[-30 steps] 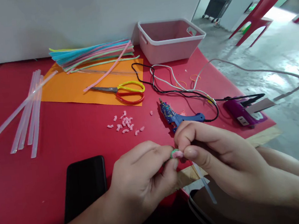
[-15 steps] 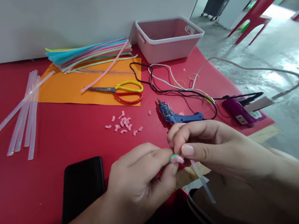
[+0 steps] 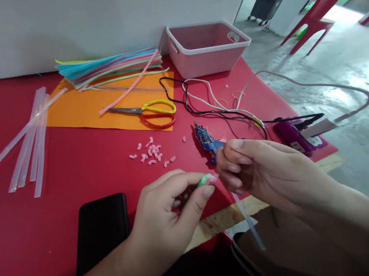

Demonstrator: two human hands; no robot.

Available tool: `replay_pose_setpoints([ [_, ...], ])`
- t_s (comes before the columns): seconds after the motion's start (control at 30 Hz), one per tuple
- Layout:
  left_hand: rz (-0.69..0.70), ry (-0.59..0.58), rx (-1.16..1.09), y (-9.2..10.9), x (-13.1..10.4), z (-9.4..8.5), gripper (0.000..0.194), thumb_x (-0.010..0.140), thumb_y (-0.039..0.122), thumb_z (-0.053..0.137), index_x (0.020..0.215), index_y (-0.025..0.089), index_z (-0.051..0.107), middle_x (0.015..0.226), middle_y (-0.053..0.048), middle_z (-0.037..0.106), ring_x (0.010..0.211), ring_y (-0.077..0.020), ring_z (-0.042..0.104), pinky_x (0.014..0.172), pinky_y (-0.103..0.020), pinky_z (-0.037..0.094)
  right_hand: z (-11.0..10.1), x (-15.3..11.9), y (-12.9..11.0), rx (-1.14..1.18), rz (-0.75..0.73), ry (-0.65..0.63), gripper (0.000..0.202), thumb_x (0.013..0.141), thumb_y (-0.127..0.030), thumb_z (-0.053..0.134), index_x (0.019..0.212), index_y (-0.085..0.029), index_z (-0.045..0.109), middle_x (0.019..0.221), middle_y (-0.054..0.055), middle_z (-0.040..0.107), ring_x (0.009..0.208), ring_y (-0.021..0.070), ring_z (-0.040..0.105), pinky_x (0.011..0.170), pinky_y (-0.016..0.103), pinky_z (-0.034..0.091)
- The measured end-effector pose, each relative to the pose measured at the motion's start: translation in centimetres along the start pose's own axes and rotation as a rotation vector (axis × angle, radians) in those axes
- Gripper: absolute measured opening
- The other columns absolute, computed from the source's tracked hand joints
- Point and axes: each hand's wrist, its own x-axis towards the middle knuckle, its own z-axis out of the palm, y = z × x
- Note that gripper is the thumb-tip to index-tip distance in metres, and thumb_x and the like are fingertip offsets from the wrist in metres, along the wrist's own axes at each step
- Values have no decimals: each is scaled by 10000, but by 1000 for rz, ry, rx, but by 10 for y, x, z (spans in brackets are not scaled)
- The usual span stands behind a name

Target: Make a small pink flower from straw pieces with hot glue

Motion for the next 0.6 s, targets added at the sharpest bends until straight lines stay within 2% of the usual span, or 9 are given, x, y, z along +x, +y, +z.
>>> replay_pose_setpoints([
  [0.13, -114, -6, -115, -3, 1, 2, 158, 899, 309, 610, 983, 232, 719, 848, -7, 704, 746, -113, 640, 680, -195, 498, -5, -4, 2, -202, -127, 42, 168, 892, -322, 636, 805, -178, 643, 738, -3, 593, 655, 93, 557, 601, 197, 498],
  [0.2, -128, 0, -108, -3, 2, 2, 182, 920, 326, 577, 1004, 248, 718, 834, -2, 699, 735, -111, 630, 675, -199, 490, -5, -6, 2, -296, -158, 36, 96, 878, -285, 664, 888, -190, 659, 775, -6, 614, 681, 86, 566, 628, 187, 498],
  [0.3, -129, 1, -87, -2, 2, 1, 213, 945, 336, 531, 992, 247, 718, 772, 4, 681, 674, -102, 603, 635, -198, 471, -3, -8, 1, -411, -210, 44, 77, 893, -268, 649, 897, -191, 641, 756, -18, 602, 664, 73, 557, 614, 173, 483],
  [0.5, -138, -6, -83, -3, 0, 2, 181, 926, 334, 562, 924, 215, 699, 796, -2, 684, 736, -116, 625, 642, -200, 468, -1, -10, 5, -551, -317, 55, 317, 1011, -363, 403, 740, -210, 460, 651, -38, 496, 595, 93, 510, 562, 228, 446],
  [0.6, -134, 11, -88, -4, 0, 3, 181, 923, 332, 561, 909, 209, 693, 790, -2, 683, 723, -119, 629, 645, -211, 480, 0, -11, 5, -764, -361, 120, 328, 1004, -336, 418, 707, -206, 465, 620, -38, 486, 556, 91, 481, 526, 230, 422],
])
